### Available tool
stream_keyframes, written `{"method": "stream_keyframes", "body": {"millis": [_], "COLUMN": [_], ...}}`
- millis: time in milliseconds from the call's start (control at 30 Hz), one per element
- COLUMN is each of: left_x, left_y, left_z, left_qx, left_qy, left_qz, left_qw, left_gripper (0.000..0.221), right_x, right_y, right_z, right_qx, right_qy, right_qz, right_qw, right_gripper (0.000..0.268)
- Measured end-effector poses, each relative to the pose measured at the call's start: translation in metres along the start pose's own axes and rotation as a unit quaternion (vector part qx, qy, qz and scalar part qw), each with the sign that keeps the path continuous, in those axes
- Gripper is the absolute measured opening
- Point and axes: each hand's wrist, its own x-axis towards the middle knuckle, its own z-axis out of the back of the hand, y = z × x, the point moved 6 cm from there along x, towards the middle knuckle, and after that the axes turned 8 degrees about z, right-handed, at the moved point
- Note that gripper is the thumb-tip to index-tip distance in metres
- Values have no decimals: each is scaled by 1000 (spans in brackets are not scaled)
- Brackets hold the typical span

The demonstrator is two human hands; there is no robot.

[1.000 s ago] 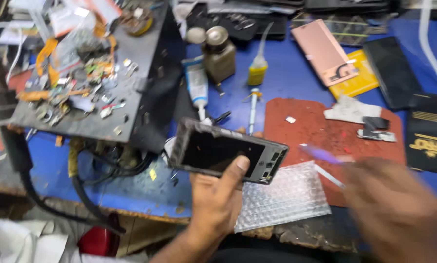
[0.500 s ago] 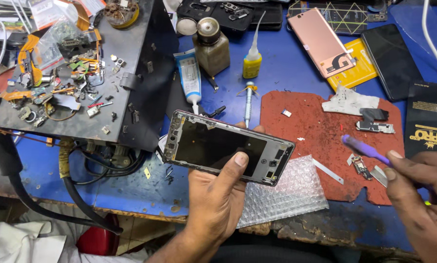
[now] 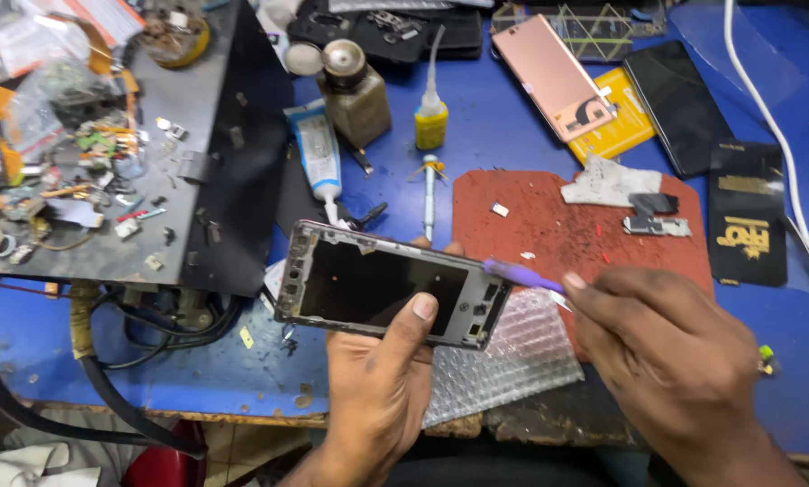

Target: The person cleans the inside of a smartphone frame with a purple toothbrush, then applies adhesive from a tube along the frame's edge. They use a metal tool to spread the adhesive and press down on the frame to secure it.

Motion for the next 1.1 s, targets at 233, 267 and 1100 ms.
{"method": "stream_keyframes", "body": {"millis": [233, 267, 1100], "left_x": [-5, -5, -6], "left_y": [28, 22, 17], "left_z": [7, 10, 2], "left_qx": [56, 49, 123], "left_qy": [12, 9, -31], "left_qz": [9, -6, -55], "left_qw": [998, 999, 990], "left_gripper": [30, 32, 37], "right_x": [3, 3, -4], "right_y": [7, 4, -1], "right_z": [-5, -5, 0], "right_qx": [42, 38, 60], "right_qy": [40, 53, 25], "right_qz": [37, 32, 68], "right_qw": [998, 997, 996], "right_gripper": [24, 25, 24]}}
